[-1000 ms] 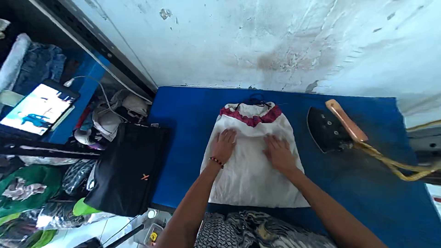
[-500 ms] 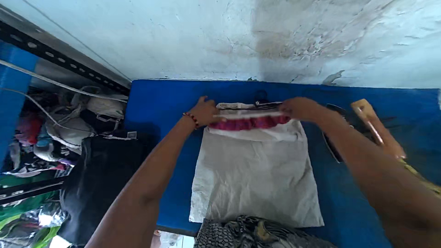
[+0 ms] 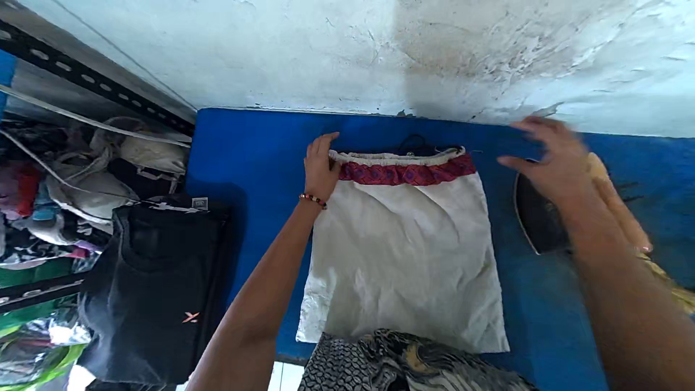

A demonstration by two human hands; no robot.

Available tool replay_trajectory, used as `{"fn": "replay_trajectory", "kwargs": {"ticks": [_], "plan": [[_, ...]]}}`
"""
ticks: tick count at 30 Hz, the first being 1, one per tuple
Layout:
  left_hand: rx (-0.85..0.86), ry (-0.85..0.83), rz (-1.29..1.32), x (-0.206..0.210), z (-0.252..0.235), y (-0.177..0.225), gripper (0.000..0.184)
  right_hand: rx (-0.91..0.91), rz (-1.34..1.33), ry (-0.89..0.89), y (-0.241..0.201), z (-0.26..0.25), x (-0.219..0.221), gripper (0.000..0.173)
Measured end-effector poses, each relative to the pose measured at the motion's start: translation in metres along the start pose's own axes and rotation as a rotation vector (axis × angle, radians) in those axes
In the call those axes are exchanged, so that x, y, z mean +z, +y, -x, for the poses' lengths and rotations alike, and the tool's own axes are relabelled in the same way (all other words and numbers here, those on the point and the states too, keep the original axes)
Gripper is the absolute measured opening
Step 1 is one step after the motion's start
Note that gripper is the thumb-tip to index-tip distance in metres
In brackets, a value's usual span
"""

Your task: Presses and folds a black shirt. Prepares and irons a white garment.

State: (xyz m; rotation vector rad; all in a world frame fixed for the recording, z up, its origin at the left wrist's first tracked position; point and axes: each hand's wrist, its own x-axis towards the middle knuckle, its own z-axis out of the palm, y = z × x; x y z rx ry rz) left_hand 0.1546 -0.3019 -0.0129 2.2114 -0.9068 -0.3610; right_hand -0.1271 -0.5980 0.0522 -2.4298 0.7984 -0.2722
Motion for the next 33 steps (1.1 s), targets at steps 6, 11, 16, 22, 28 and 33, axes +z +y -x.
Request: {"fn": "replay_trajectory", "kwargs": {"ticks": [6,11,16,22,28,33], "plan": [[-0.406,0.027,-0.049,0.003,0.188,-0.007,0.053,0.639,0.364,0.034,0.092,0.104,-0.039,0.08],[-0.801,-0.085,0.042,-0.014,0.327,-0.002,0.049,0.865,-0.131,-0.007,0.075,0.099,-0.05,0.067],[-0.816,-0.091,0.184,-0.023,0.357,-0.01,0.033,0.626,-0.046,-0.349,-0.049,0.13,-0.016,0.051],[-0.838,-0.057,0.315,-0.024,0.364,-0.027,0.031,0.058,0.373,-0.767,-0.21,0.149,0.119,0.056],[-0.858,-0.019,0.342,-0.018,0.373,-0.033,0.03,0.073,0.272,-0.547,-0.228,0.064,0.143,0.041],[-0.813,-0.015,0.348,-0.018,0.378,-0.037,0.029,0.048,0.243,-0.566,-0.178,0.041,0.115,0.041]]}}
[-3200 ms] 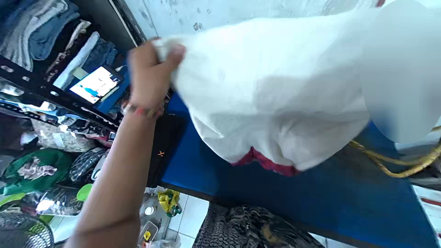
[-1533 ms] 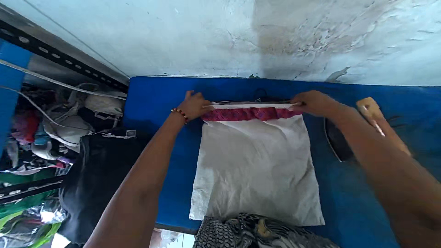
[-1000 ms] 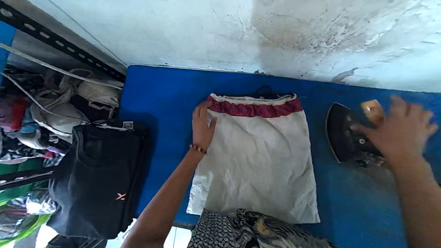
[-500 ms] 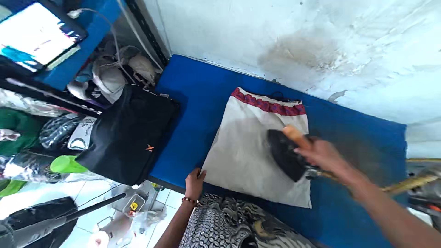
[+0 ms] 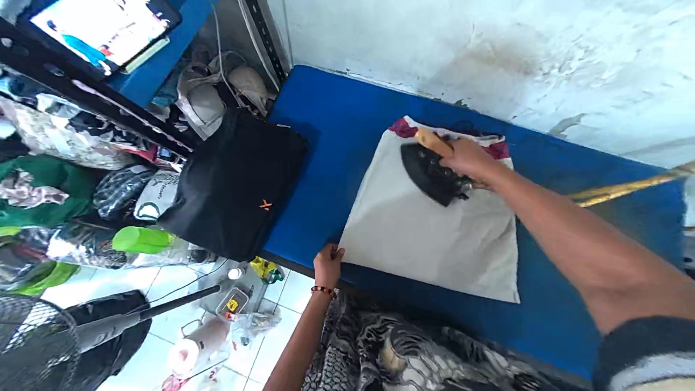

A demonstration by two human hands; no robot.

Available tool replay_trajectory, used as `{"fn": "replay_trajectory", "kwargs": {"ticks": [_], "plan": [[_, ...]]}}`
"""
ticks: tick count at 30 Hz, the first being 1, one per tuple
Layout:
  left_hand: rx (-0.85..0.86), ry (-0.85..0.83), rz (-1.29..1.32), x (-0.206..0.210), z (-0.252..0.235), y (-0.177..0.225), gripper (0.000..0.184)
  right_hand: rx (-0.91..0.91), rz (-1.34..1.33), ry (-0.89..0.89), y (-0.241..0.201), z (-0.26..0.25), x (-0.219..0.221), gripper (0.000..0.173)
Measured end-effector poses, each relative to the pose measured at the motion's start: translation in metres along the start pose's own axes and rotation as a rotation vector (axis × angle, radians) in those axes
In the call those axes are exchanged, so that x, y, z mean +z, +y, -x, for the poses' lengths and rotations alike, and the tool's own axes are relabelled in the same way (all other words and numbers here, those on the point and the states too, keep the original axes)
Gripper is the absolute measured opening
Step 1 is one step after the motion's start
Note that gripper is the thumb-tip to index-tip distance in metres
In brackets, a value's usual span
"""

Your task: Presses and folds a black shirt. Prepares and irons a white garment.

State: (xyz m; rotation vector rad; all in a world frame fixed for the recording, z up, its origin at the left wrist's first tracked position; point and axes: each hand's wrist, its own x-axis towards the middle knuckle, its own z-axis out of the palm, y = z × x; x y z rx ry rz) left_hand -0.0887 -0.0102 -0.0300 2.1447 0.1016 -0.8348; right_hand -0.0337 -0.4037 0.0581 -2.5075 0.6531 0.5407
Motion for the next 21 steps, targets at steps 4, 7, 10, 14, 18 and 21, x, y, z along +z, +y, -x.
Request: {"fn": "replay_trajectory", "kwargs": {"ticks": [4,7,10,14,18,21], "plan": [[0.025,-0.041,0.018,-0.003,-0.003,-0.004,0.029,-0.093,0.077,-0.178,0.024,0.102,0.06,0.032],[0.01,-0.046,0.008,-0.003,-0.006,-0.004,0.03,-0.12,0.256,-0.437,0.029,0.182,0.095,0.045],[0.001,-0.043,-0.009,-0.002,-0.006,-0.002,0.03,-0.025,0.27,-0.418,0.042,0.202,0.085,0.047],[-0.015,-0.015,-0.03,0.0,-0.003,0.002,0.028,0.28,0.023,-0.042,0.09,0.152,0.035,0.038],[-0.037,0.013,-0.081,0.002,-0.002,0.002,0.029,0.498,-0.269,0.283,0.19,0.096,-0.005,0.041],[0.029,0.088,-0.114,0.006,0.003,0.003,0.038,0.662,-0.389,0.356,0.249,0.104,-0.016,0.047]]}}
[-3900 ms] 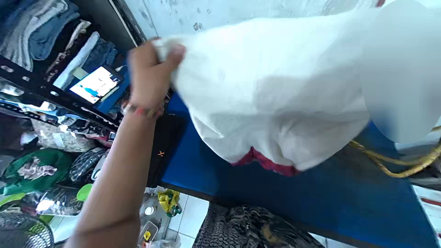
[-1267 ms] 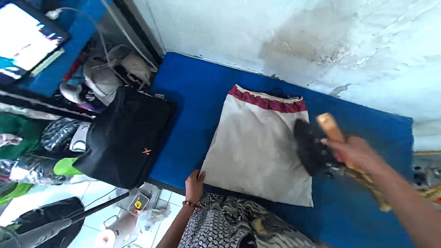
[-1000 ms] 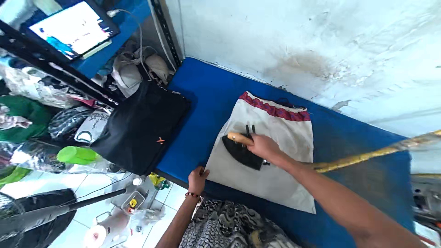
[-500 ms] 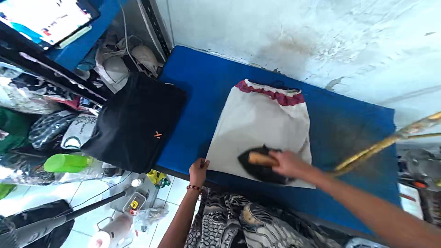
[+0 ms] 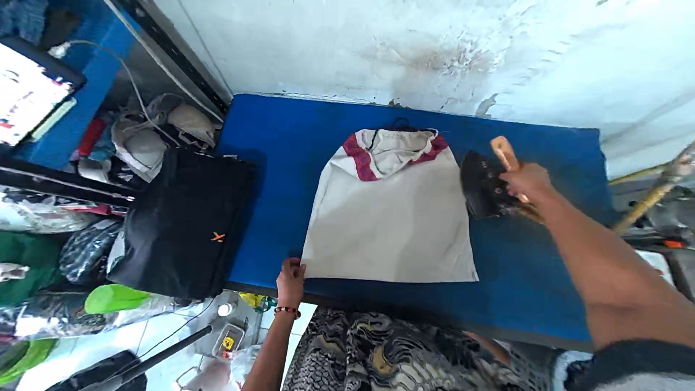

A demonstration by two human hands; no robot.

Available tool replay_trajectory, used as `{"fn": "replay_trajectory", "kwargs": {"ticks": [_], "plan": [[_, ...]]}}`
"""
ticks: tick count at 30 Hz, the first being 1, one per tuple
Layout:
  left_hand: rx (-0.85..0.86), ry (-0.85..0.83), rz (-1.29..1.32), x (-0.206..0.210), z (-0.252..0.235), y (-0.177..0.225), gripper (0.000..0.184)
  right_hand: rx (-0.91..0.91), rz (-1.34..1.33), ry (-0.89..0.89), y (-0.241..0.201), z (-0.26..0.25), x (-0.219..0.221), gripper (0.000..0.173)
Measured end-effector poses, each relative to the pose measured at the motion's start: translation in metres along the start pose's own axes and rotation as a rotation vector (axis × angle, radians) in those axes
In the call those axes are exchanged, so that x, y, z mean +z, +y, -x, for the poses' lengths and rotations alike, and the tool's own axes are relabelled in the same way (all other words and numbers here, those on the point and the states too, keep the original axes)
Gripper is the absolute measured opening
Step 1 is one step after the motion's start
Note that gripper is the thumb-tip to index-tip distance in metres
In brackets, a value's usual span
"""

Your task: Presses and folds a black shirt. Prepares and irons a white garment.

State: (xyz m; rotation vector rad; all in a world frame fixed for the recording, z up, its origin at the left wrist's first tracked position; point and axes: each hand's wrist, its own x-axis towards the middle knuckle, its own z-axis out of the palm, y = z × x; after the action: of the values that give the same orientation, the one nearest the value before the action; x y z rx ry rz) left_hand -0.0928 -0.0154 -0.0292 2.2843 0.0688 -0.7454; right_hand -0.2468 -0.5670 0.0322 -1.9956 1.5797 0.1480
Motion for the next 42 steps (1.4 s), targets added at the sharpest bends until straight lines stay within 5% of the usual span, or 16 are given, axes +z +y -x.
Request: {"fn": "replay_trajectory", "kwargs": {"ticks": [3,5,7,9,11,13,17,21,23,26,29,31,35,38,42], "plan": [[0.343,0.119,-0.263,0.0,0.008,-0.005,0.045,-0.034,0.206,0.127,0.04,0.019,-0.014,0.046],[0.668,0.117,-0.451,-0.005,0.001,-0.013,0.061,-0.359,0.435,0.231,0.062,0.056,-0.005,0.066],[0.846,0.035,-0.556,-0.007,-0.009,-0.013,0.056,-0.719,0.547,0.11,0.099,0.097,0.027,0.079],[0.928,-0.062,-0.572,-0.012,-0.02,-0.004,0.035,-0.988,0.501,-0.074,0.132,0.132,0.067,0.067],[1.005,-0.088,-0.49,-0.019,-0.033,0.01,0.024,-1.103,0.325,-0.076,0.145,0.145,0.09,0.034],[0.971,-0.091,-0.336,-0.031,-0.042,0.038,0.024,-1.024,0.111,-0.064,0.126,0.137,0.082,0.018],[0.84,-0.072,-0.229,-0.06,-0.081,0.148,0.026,-0.83,-0.128,0.026,0.029,0.085,0.013,0.017],[0.637,0.167,-0.2,-0.046,-0.153,0.242,0.035,-0.7,-0.163,0.151,-0.06,-0.01,-0.016,0.031],[0.677,0.281,-0.275,-0.022,-0.166,0.273,0.051,-0.622,-0.139,0.208,-0.093,-0.043,-0.007,0.041],[0.947,0.047,-0.511,0.038,-0.157,0.287,0.069,-0.827,-0.005,0.259,-0.117,-0.042,0.029,0.063],[1.201,-0.353,-0.708,0.098,-0.151,0.251,0.086,-1.16,0.178,0.063,-0.099,-0.02,0.086,0.09],[1.101,-0.376,-0.798,0.112,-0.159,0.234,0.084,-1.202,0.299,-0.05,-0.075,-0.02,0.115,0.095],[0.883,-0.213,-0.768,0.114,-0.163,0.236,0.066,-1.053,0.264,-0.069,-0.067,-0.012,0.129,0.067],[0.608,-0.262,-0.006,0.101,-0.128,0.248,0.044,-0.906,0.012,-0.16,-0.099,0.04,0.121,0.063],[-0.105,-0.368,1.259,0.074,-0.067,0.271,0.052,-1.014,-0.242,-0.226,-0.142,0.144,0.137,0.111]]}}
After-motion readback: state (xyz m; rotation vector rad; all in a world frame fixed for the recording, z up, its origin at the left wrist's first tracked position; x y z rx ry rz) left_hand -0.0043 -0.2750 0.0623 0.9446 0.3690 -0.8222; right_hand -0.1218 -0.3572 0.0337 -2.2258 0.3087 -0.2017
